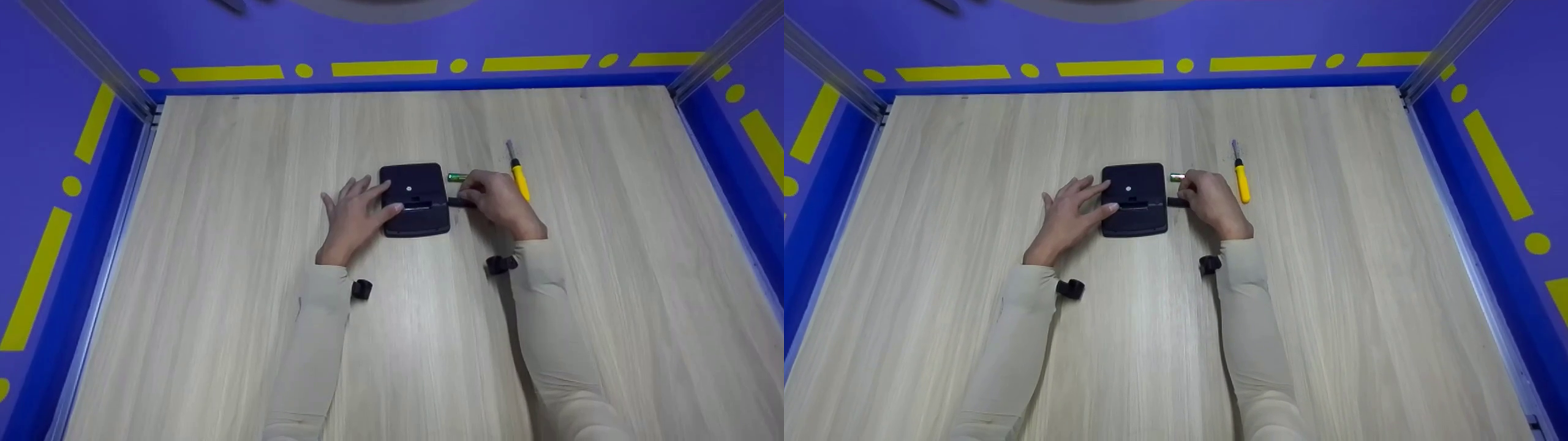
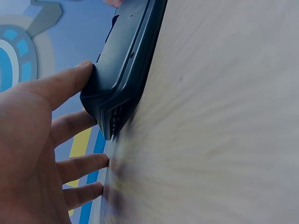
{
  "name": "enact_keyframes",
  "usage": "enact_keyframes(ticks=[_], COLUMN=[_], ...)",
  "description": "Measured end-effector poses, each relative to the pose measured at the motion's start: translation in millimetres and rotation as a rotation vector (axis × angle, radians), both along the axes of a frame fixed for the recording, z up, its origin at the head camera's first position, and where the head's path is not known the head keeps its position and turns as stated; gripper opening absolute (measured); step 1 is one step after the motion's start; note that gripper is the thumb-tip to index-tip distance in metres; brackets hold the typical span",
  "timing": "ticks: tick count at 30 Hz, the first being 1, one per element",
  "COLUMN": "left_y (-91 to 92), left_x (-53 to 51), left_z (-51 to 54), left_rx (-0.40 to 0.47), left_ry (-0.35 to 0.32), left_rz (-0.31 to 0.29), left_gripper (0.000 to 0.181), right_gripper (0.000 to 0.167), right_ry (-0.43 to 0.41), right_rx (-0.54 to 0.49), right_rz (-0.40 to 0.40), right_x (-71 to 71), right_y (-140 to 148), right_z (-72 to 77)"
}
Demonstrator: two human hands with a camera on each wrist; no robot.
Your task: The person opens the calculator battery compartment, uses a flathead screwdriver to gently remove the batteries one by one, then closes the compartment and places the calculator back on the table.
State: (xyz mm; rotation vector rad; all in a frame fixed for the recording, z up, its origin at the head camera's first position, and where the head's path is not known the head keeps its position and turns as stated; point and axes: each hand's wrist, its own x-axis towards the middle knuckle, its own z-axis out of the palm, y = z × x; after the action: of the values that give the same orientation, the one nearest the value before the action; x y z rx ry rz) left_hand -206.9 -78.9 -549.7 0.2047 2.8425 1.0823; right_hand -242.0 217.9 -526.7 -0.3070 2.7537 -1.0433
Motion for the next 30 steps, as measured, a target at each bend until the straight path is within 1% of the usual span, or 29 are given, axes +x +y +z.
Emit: enact_keyframes(ticks=[4,9,15,20,27,30], left_y=[-0.3,-0.4,-0.6,-1.1,-1.4,-1.6], left_x=[-0.2,-1.0,-1.8,-1.2,0.6,0.3], left_z=[0.1,0.7,1.5,1.9,2.7,2.9], left_rx=[0.002,-0.003,-0.011,0.002,0.007,0.002], left_ry=[0.0,0.001,0.005,0.012,-0.008,-0.008], left_rz=[-0.001,-0.005,-0.009,-0.014,-0.012,-0.013], left_gripper=[0.069,0.069,0.069,0.068,0.068,0.068], right_gripper=[0.006,0.006,0.006,0.005,0.005,0.005], right_ry=[0.018,0.058,0.136,0.184,0.199,0.202], right_rx=[-0.003,-0.016,-0.074,-0.113,-0.125,-0.141], right_rz=[0.001,-0.023,-0.045,-0.036,-0.031,-0.01], right_x=[-0.8,-2.0,-2.8,-1.9,1.3,2.6], right_y=[-1,-3,-4,-9,-21,-26], right_z=[-0.7,1.4,6.2,8.5,10.4,10.9])
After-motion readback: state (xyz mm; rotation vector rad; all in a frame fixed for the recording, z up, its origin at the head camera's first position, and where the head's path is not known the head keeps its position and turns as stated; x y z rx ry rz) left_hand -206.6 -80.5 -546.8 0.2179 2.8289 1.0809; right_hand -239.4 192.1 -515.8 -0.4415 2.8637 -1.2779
